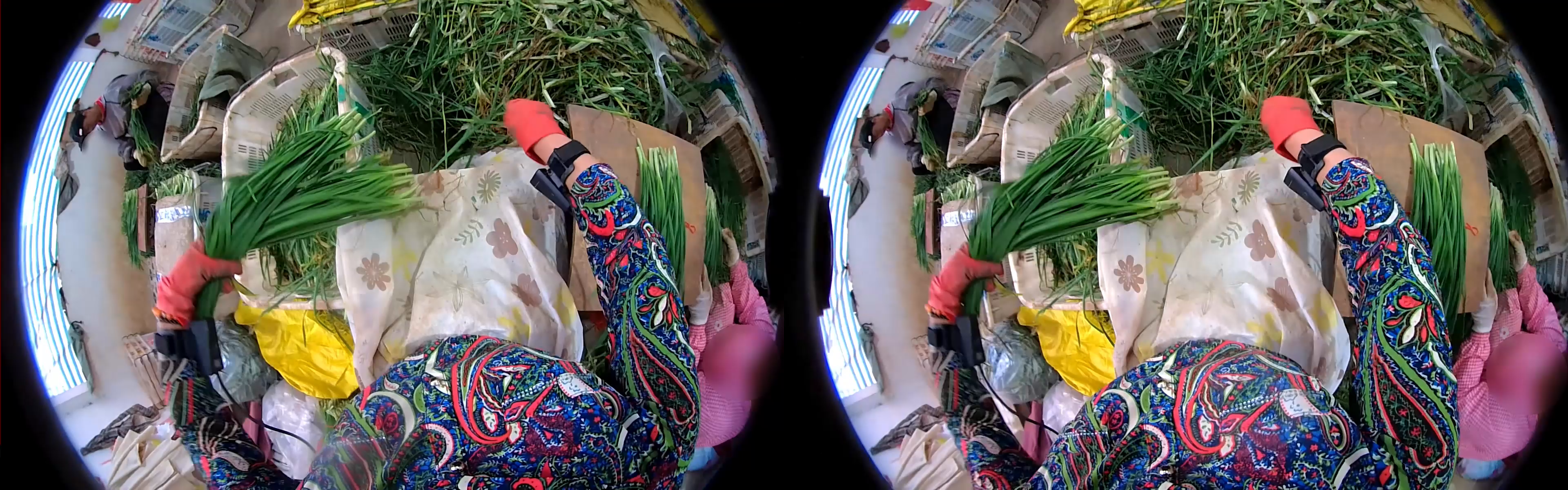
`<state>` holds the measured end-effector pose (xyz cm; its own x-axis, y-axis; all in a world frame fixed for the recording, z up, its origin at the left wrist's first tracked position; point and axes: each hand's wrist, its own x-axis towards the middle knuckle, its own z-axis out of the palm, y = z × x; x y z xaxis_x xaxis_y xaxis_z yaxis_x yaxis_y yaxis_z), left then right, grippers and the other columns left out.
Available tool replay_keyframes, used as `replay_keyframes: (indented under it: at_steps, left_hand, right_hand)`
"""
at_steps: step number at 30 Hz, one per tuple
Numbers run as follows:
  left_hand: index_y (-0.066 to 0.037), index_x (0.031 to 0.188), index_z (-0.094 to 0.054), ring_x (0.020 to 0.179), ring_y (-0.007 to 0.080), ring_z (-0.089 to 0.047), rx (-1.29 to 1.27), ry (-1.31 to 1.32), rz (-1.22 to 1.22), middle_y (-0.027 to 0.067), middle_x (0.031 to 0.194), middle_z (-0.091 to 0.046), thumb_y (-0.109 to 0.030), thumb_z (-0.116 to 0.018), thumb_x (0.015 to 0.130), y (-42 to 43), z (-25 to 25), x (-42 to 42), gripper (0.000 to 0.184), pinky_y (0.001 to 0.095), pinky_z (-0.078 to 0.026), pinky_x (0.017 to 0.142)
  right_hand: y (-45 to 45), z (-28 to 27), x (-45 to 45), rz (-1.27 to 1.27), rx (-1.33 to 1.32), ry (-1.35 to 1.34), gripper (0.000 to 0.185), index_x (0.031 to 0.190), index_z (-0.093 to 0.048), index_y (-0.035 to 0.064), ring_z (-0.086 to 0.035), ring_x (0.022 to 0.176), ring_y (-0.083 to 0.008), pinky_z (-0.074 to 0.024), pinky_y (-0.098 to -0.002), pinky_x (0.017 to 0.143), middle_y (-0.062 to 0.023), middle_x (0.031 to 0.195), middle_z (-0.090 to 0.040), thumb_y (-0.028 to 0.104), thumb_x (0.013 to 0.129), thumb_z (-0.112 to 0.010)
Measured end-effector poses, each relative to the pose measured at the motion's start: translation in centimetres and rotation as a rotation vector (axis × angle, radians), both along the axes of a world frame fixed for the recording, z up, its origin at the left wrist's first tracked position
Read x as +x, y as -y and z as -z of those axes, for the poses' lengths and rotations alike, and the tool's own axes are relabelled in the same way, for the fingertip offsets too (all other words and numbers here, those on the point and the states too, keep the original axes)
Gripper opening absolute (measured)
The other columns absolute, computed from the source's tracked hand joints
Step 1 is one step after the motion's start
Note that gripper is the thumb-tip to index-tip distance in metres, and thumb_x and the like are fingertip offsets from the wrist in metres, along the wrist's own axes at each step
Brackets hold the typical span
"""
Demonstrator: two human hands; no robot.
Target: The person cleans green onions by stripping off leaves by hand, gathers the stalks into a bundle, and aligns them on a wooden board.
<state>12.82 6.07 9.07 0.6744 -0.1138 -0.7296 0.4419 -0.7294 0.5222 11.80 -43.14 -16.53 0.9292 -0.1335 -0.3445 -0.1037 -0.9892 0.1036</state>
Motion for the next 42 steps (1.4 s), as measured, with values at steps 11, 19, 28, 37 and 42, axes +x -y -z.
replay_keyframes:
  at_steps: [11, 19, 28, 37, 42]
  left_hand:
    - [0.001, 0.118, -0.044, 0.063, 0.0114, -0.056, 0.237, 0.283, 0.221, 0.0077, 0.085, -0.058, 0.0, -0.065, 0.066, 9.5, -7.2, 0.4, 0.056, 0.0255, -0.049, 0.051]
    - [-0.024, 0.137, -0.022, 0.064, 0.0312, -0.056, 0.717, 0.779, 0.833, 0.012, 0.078, -0.054, 0.005, -0.054, 0.063, 4.7, 2.9, -12.5, 0.085, 0.0421, -0.045, 0.051]
    - [-0.005, 0.136, -0.024, 0.121, 0.0261, -0.038, -0.117, 0.198, 0.636, 0.0192, 0.13, -0.039, -0.008, -0.071, 0.064, 1.2, 8.9, -16.9, 0.086, 0.0373, -0.033, 0.098]
    - [-0.005, 0.127, -0.041, 0.111, 0.0266, -0.048, -0.944, -0.169, 0.037, 0.0172, 0.121, -0.049, -0.039, -0.058, 0.076, 4.8, 16.1, -6.7, 0.063, 0.0364, -0.036, 0.094]
    - [-0.016, 0.123, -0.045, 0.097, 0.0259, -0.056, 0.16, 0.03, 0.722, 0.0142, 0.102, -0.06, -0.036, -0.042, 0.086, 7.4, 16.4, -8.4, 0.042, 0.032, -0.042, 0.082]
  right_hand:
    - [-24.3, -7.0, -7.7, 0.61, 2.382, -1.207, 0.038, 0.102, -0.052, 0.0051, -0.06, 0.091, -0.025, -0.0451, -0.031, 0.081, -0.0169, 0.104, -0.059, 0.039, 0.087, -0.043]
    - [-19.0, 6.5, -6.3, 1.292, 2.904, -0.471, 0.054, 0.123, -0.043, 0.0062, -0.053, 0.101, -0.0254, -0.0392, -0.0368, 0.09, -0.0139, 0.113, -0.054, 0.046, 0.088, -0.039]
    - [-15.1, 2.4, -8.2, 1.209, 2.814, -0.241, 0.063, 0.126, -0.039, 0.0052, -0.049, 0.107, -0.0278, -0.0366, -0.0413, 0.093, -0.0153, 0.117, -0.051, 0.053, 0.085, -0.038]
    - [-19.7, -7.1, -5.6, 0.723, 2.982, -0.463, 0.073, 0.13, -0.035, 0.0042, -0.045, 0.112, -0.0302, -0.034, -0.0458, 0.096, -0.0167, 0.122, -0.048, 0.059, 0.082, -0.037]
    - [-17.1, -8.1, -3.0, 0.355, 3.101, -0.708, 0.079, 0.131, -0.033, 0.0037, -0.043, 0.115, -0.0315, -0.0326, -0.0483, 0.097, -0.0174, 0.124, -0.046, 0.063, 0.08, -0.037]
